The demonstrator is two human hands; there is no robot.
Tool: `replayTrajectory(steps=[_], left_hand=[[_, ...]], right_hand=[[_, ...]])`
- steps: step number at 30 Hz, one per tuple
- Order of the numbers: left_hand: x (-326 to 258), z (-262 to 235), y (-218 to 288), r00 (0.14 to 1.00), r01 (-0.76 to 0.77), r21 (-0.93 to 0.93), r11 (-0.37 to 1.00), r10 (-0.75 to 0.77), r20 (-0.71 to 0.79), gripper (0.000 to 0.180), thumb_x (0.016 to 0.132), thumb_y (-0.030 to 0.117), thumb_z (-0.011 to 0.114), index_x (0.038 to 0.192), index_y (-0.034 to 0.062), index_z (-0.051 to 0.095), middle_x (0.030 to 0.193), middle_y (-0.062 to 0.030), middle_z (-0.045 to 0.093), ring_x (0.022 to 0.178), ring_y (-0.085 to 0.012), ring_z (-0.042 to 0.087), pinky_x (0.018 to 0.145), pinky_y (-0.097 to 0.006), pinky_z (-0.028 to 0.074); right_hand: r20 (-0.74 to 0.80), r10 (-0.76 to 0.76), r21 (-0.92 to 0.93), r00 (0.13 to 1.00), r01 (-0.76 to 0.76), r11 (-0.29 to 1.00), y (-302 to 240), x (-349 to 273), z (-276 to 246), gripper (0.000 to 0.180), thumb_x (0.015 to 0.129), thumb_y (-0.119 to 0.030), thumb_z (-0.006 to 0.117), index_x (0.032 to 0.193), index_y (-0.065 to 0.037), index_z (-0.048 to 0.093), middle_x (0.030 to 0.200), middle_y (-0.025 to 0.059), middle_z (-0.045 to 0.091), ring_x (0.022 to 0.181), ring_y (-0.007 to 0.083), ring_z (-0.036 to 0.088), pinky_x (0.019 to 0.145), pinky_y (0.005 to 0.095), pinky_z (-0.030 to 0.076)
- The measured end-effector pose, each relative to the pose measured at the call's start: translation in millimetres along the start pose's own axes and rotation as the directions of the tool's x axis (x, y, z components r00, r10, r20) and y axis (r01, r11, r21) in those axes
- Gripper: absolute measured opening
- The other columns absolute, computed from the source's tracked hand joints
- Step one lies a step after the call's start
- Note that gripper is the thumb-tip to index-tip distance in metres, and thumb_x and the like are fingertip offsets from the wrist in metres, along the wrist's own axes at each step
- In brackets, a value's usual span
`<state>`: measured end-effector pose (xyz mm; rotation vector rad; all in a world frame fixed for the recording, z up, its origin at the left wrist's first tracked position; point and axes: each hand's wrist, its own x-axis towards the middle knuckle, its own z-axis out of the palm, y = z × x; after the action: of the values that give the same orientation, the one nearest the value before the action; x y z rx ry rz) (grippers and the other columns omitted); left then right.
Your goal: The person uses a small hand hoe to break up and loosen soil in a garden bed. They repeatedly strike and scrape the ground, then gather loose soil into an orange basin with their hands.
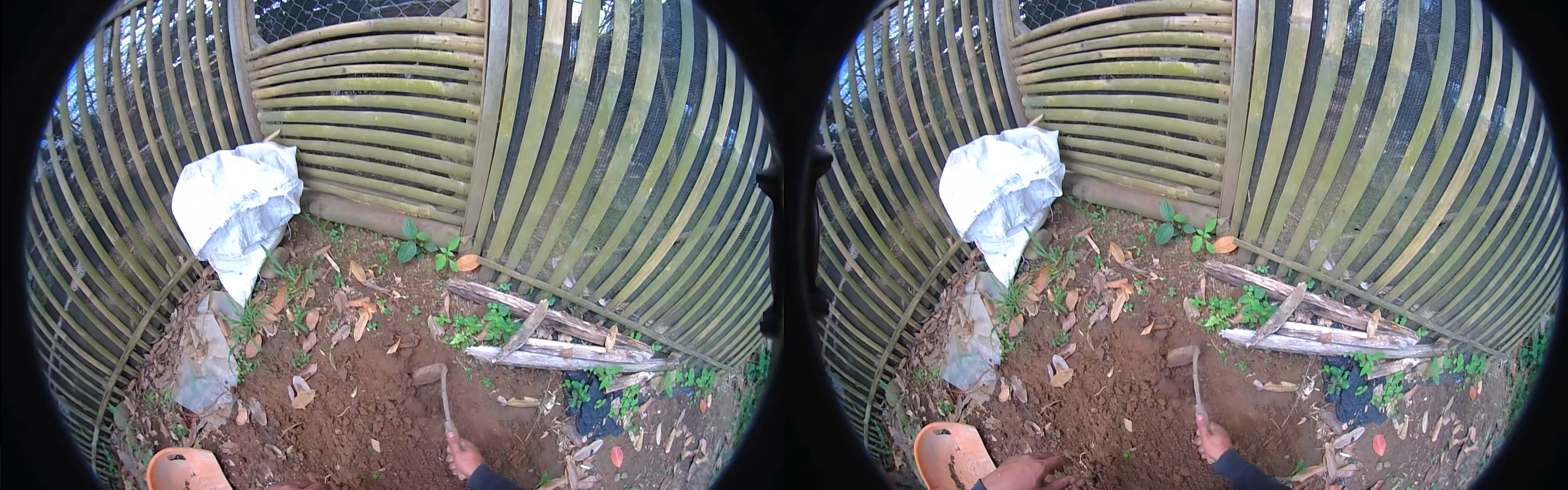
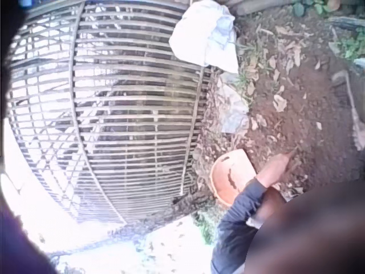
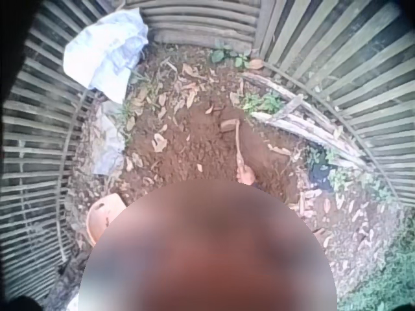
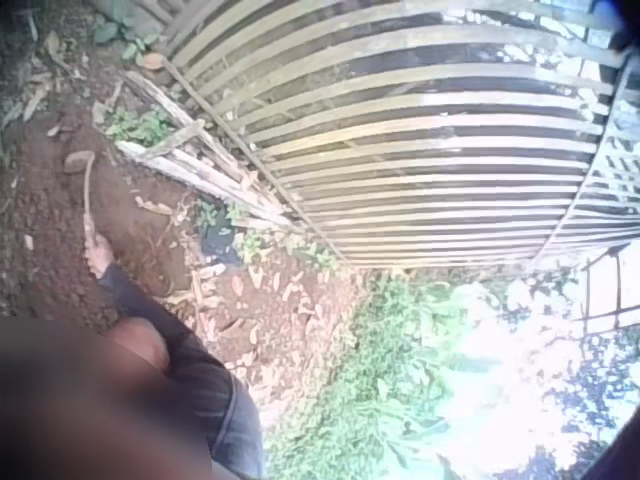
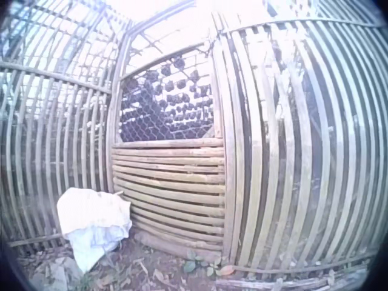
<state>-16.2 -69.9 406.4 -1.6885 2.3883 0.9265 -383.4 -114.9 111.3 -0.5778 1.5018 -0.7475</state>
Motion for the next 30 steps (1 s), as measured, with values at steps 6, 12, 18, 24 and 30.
replayTrajectory(steps=[6,12,18,24,30], left_hand=[[0.8,24.6,-23.7,0.998,-0.064,0.094,0.994,0.066,-0.023,0.048,0.099,0.041,0.065,0.13,0.0043,0.065,0.09,-0.0257,0.071,0.085,-0.0453,0.07,0.073,-0.053,0.056],[-1.1,9.0,-7.8,0.997,0.018,0.112,0.994,-0.027,0.078,0.05,0.098,0.038,0.067,0.134,0.0034,0.062,0.101,-0.0272,0.071,0.092,-0.0461,0.069,0.079,-0.053,0.056],[-3.7,-15.5,11.6,0.997,0.052,-0.025,0.998,-0.05,0.057,0.038,0.096,0.033,0.071,0.121,0.0043,0.068,0.102,-0.0233,0.071,0.088,-0.0451,0.069,0.083,-0.049,0.057],[-4.8,-15.1,23.5,0.992,0.123,0.026,0.992,-0.123,0.037,0.04,0.094,0.029,0.074,0.122,0.0008,0.067,0.106,-0.0219,0.071,0.1,-0.0413,0.069,0.086,-0.047,0.056],[1.7,-17.8,27.2,0.992,0.128,0.037,0.991,-0.127,-0.017,0.037,0.091,0.023,0.076,0.119,0.0009,0.067,0.103,-0.0205,0.071,0.098,-0.0414,0.068,0.085,-0.047,0.055]], right_hand=[[-0.221,-0.542,0.216,0.811,0.582,0.784,-131.5,16.1,-25.8,0.055,0.11,-0.057,0.042,0.092,-0.006,0.049,0.059,0.0008,0.047,0.042,0.0129,0.048,0.039,0.0312,0.042],[-0.219,-0.302,-0.099,0.928,0.286,0.953,-61.1,19.5,-0.9,0.055,0.105,-0.061,0.05,0.085,-0.01,0.053,0.057,0.0034,0.052,0.042,0.0159,0.054,0.04,0.0331,0.044],[-0.027,-0.091,0.124,0.995,0.094,0.988,-81.0,-8.6,-33.9,0.052,0.101,-0.068,0.055,0.091,-0.017,0.047,0.065,-0.001,0.049,0.045,0.0103,0.047,0.04,0.0298,0.042],[-0.263,-0.549,0.122,0.794,0.591,0.797,-148.3,9.3,-54.3,0.052,0.108,-0.057,0.046,0.089,-0.009,0.052,0.062,0.0016,0.05,0.045,0.0127,0.049,0.041,0.0325,0.043],[-0.181,0.107,-0.078,0.978,-0.123,0.989,-5.7,-15.0,1.2,0.059,0.102,-0.063,0.056,0.092,-0.005,0.057,0.065,0.0029,0.054,0.049,0.0168,0.053,0.047,0.0362,0.046]])
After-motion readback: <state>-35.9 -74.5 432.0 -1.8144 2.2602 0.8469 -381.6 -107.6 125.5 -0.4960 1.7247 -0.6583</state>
